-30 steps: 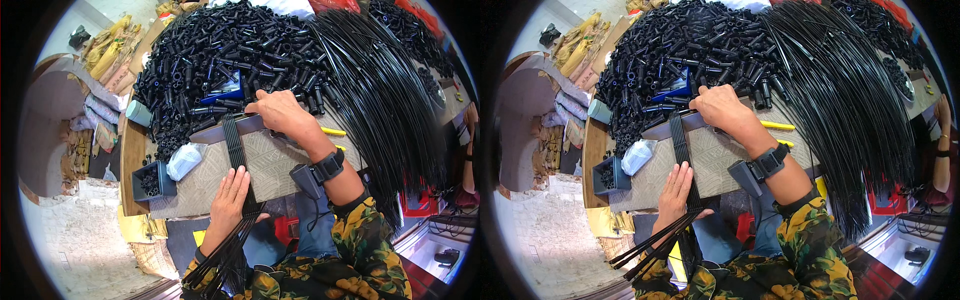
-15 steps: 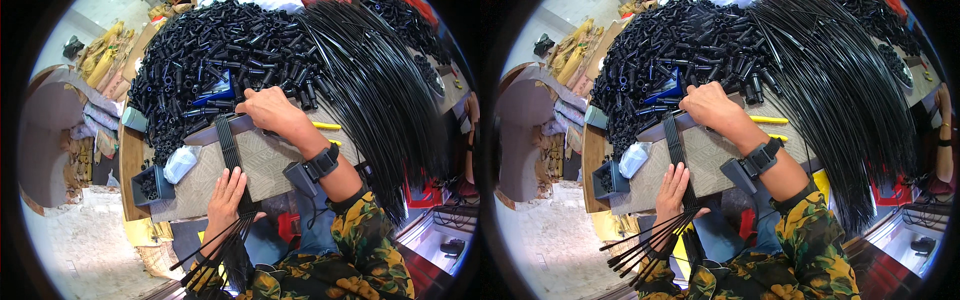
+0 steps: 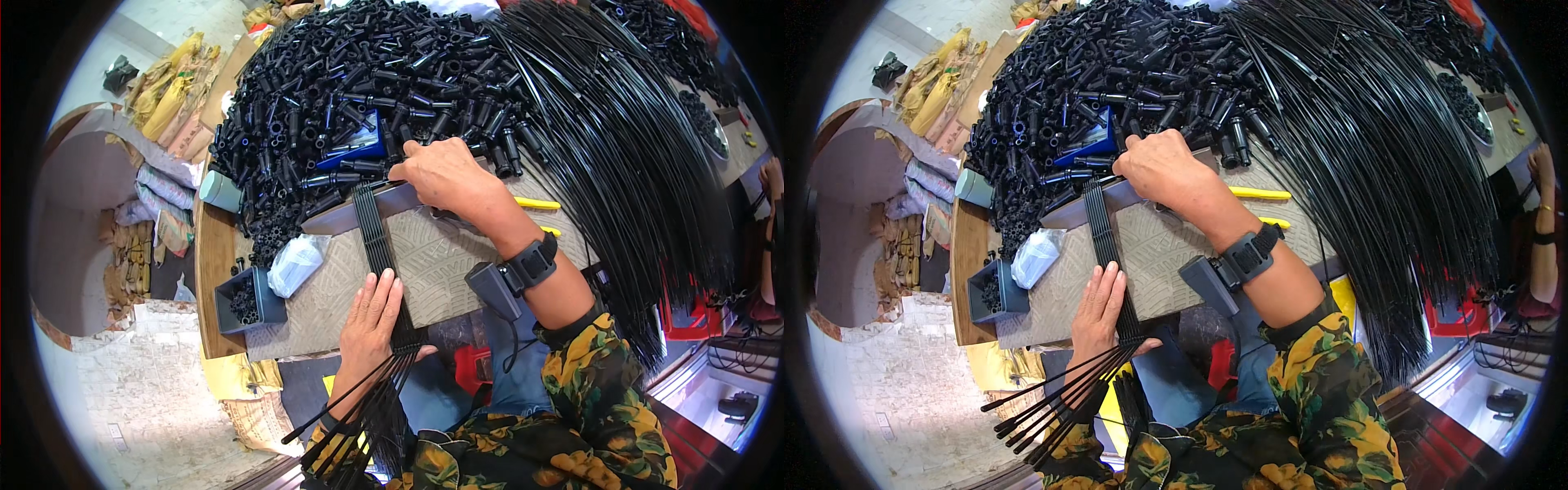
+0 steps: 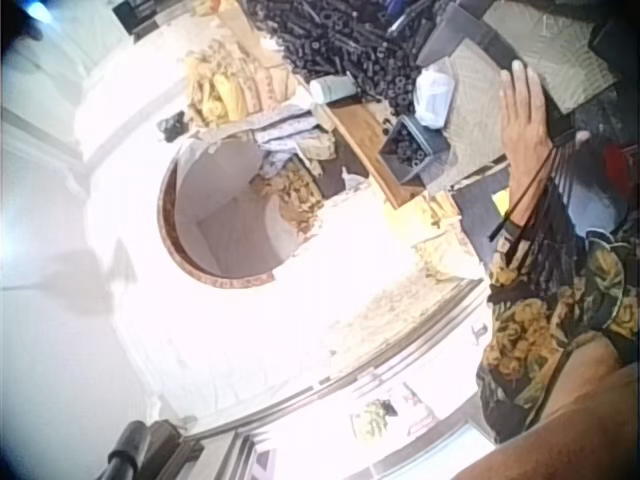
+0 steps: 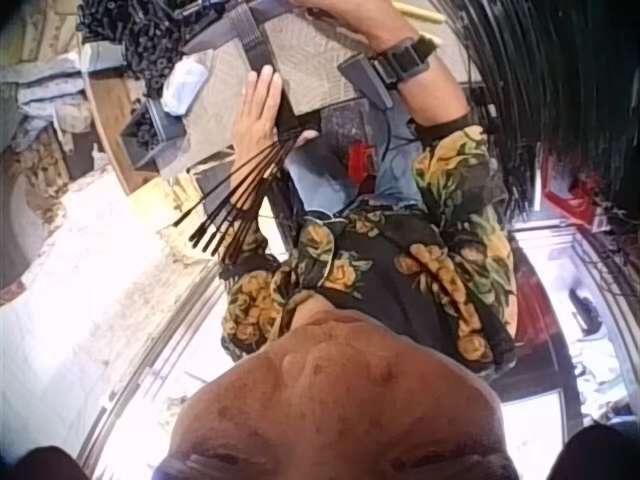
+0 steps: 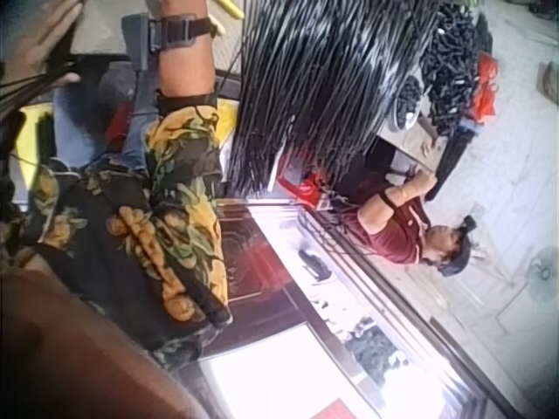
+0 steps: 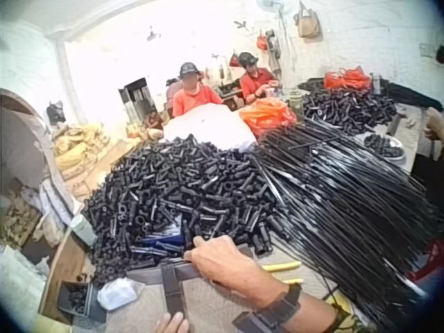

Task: The recorder sorts umbrella ribs and assembles them into a hub using pliers.

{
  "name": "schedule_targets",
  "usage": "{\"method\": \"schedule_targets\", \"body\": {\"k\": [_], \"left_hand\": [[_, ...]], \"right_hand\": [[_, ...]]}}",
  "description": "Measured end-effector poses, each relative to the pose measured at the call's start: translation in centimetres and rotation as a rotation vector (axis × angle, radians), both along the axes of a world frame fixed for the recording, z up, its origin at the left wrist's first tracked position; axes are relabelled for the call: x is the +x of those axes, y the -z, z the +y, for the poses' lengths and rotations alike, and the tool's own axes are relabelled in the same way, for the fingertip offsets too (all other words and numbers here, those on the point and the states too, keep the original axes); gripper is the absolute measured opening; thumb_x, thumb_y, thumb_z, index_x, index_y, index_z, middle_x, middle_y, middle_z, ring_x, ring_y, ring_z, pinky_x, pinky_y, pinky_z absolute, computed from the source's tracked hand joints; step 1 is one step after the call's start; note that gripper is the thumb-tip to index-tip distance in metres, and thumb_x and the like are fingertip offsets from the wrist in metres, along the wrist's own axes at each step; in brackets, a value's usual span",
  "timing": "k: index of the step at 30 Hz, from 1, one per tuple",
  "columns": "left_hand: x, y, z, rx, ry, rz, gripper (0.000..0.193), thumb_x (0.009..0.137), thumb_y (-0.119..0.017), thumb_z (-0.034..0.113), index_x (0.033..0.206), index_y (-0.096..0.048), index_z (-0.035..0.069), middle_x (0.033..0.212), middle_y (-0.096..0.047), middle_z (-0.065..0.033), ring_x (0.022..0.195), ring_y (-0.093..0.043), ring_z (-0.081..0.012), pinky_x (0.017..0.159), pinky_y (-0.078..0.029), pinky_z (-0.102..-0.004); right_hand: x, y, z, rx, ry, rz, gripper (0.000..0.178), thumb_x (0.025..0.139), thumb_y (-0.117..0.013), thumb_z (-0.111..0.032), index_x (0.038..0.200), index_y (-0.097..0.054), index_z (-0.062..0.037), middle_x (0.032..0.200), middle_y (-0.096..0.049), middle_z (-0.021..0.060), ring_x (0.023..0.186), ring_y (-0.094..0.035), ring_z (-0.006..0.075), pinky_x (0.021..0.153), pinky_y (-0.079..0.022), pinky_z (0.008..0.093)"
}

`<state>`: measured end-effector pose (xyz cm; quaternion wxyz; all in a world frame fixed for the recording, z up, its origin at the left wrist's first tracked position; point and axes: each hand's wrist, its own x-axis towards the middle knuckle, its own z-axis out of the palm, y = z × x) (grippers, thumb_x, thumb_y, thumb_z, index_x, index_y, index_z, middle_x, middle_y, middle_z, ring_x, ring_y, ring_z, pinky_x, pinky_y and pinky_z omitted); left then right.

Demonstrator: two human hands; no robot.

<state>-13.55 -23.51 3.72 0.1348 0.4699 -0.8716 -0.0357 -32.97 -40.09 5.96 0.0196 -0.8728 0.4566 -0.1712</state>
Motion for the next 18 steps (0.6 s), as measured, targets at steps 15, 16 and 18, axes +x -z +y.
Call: {"method": "schedule_targets", "body": {"k": [15,16,18], "left_hand": [[-0.07,-0.22,-0.06,-0.016,0.023,0.015,0.092,0.062,-0.070,0.051,0.126,-0.038,-0.007,0.132,-0.039,-0.0228,0.124,-0.036,-0.0383,0.100,-0.032,-0.0450],[-0.12,-0.17,-0.07,-0.015,0.026,0.013,0.092,0.062,-0.070,0.051,0.126,-0.038,-0.007,0.132,-0.039,-0.0228,0.124,-0.036,-0.0383,0.100,-0.032,-0.0450],[-0.28,-0.04,-0.16,-0.018,0.034,0.023,0.094,0.062,-0.071,0.051,0.126,-0.038,-0.008,0.131,-0.038,-0.0243,0.124,-0.036,-0.0389,0.100,-0.032,-0.0452]], "right_hand": [[0.11,0.22,-0.04,-0.025,-0.025,-0.023,0.029,0.071,-0.057,-0.006,0.096,-0.067,-0.0182,0.083,-0.055,0.0086,0.072,-0.062,0.0250,0.059,-0.047,0.0378],[0.05,0.27,-0.05,-0.024,-0.023,-0.025,0.029,0.071,-0.057,-0.006,0.096,-0.067,-0.0182,0.083,-0.055,0.0086,0.072,-0.062,0.0250,0.059,-0.047,0.0378],[-0.18,0.44,-0.09,-0.027,-0.033,-0.024,0.029,0.073,-0.056,-0.006,0.096,-0.067,-0.0180,0.084,-0.055,0.0088,0.072,-0.062,0.0253,0.060,-0.047,0.0384]]}}
